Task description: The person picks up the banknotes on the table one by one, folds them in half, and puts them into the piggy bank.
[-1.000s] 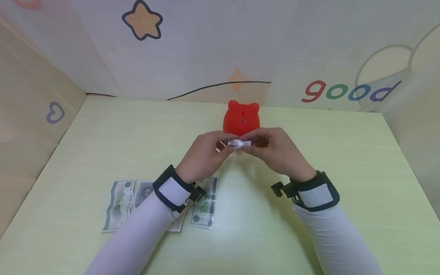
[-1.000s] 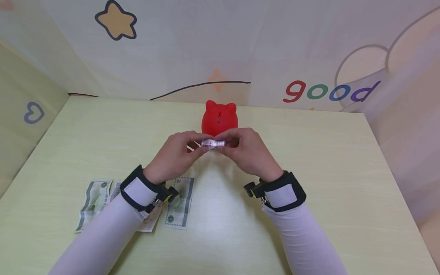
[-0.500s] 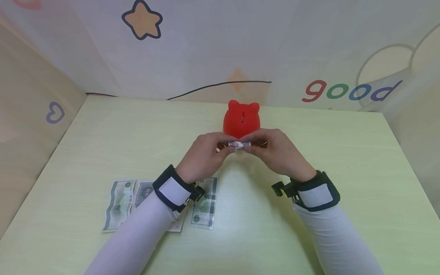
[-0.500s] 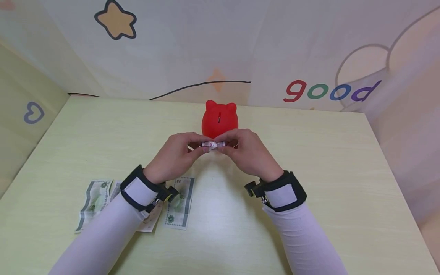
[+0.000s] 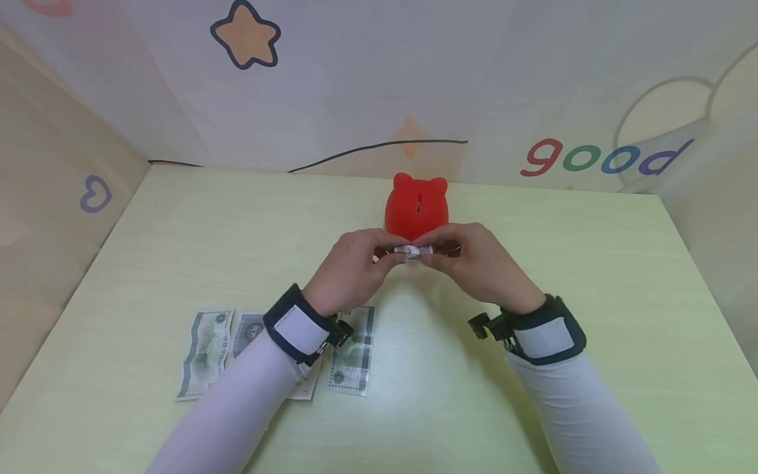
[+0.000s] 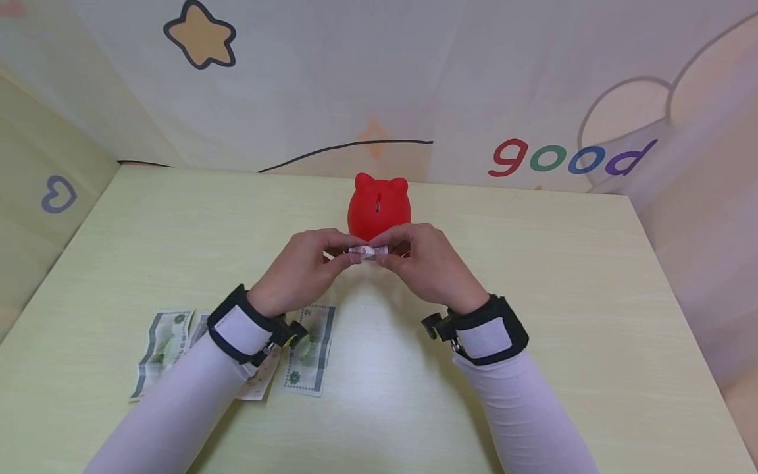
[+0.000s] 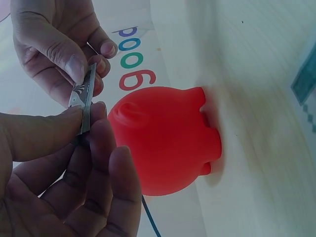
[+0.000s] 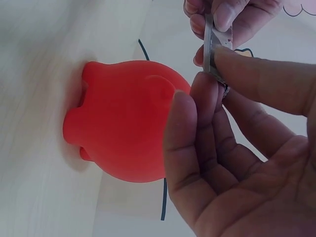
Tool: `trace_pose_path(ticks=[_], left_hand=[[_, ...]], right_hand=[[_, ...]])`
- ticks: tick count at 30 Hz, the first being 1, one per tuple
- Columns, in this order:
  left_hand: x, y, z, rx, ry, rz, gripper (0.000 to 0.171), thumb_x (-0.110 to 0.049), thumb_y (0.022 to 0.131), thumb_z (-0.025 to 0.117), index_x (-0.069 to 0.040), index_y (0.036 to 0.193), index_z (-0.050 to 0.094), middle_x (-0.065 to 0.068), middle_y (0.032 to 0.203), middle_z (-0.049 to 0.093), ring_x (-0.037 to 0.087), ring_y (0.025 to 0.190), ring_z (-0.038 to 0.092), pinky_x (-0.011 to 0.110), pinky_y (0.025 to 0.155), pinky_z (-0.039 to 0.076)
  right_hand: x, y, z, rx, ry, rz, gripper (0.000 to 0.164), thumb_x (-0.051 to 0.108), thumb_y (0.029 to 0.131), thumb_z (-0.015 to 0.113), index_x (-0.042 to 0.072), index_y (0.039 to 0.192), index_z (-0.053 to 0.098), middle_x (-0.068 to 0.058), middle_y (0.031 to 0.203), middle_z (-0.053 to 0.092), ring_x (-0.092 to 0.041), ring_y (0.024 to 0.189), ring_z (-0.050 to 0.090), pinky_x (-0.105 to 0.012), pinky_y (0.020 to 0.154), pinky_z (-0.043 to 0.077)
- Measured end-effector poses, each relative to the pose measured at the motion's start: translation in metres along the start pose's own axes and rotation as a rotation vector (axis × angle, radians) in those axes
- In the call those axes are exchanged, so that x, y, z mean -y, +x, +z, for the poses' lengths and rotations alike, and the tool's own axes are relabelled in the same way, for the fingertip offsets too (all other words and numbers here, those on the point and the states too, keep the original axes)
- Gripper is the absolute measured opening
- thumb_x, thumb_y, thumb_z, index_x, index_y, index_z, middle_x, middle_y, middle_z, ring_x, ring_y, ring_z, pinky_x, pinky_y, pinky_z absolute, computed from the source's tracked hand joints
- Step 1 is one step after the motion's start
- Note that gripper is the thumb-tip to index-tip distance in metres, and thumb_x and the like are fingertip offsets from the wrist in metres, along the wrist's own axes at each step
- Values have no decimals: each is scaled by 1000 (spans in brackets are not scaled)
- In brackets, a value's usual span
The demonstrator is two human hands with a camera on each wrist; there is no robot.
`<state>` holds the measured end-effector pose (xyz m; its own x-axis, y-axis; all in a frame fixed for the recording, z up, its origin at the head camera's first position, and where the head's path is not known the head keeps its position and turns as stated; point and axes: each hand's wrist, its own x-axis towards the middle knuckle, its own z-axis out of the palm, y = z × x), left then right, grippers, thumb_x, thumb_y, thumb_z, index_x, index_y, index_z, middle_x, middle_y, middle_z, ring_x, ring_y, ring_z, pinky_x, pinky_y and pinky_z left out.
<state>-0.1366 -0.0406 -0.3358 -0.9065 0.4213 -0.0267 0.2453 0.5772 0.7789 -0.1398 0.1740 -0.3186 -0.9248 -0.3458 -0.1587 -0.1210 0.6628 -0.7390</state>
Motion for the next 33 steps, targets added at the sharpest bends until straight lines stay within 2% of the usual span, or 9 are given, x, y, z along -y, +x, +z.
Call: trace_pose_path(ticks=[7, 14, 23, 29, 33], left_hand=[[0, -1, 0, 8, 10, 8, 28, -17, 100, 69, -14, 128, 74, 2, 105, 74, 18, 89, 63, 30, 73, 54], [-1, -1, 0, 14, 11, -3, 24, -15, 102, 64, -11, 122, 75, 8, 102, 76, 19, 86, 64, 31, 72, 53], [-2, -1, 2, 30, -37, -24, 21, -20, 104, 62, -7, 117, 73, 10, 100, 76, 21, 78, 61, 31, 67, 49], [-2, -3, 3, 42, -56, -39, 17, -22, 105, 60, -9, 114, 67, 12, 96, 73, 22, 76, 61, 29, 65, 50], [-2, -3, 3, 64, -70, -44, 15, -22, 106, 58, -9, 111, 64, 14, 93, 70, 21, 73, 60, 28, 63, 49]], right_hand=[[1, -1, 0, 0, -2, 14, 30, 10, 95, 74, 9, 124, 73, -12, 110, 72, -29, 98, 65, -37, 82, 60], [0, -1, 1, 3, -11, 1, 27, 13, 96, 73, 9, 123, 74, -12, 111, 72, -29, 98, 66, -37, 82, 60], [0, -1, 1, 3, 8, -16, 24, 13, 98, 71, 8, 122, 74, -12, 109, 73, -28, 95, 66, -35, 80, 59], [-1, 0, 4, 42, 60, -43, 19, 15, 101, 65, 8, 119, 70, -15, 102, 71, -30, 89, 66, -35, 77, 57], [-1, -1, 5, 47, 65, -47, 15, 16, 103, 62, 9, 115, 68, -12, 92, 66, -34, 85, 64, -35, 70, 53]])
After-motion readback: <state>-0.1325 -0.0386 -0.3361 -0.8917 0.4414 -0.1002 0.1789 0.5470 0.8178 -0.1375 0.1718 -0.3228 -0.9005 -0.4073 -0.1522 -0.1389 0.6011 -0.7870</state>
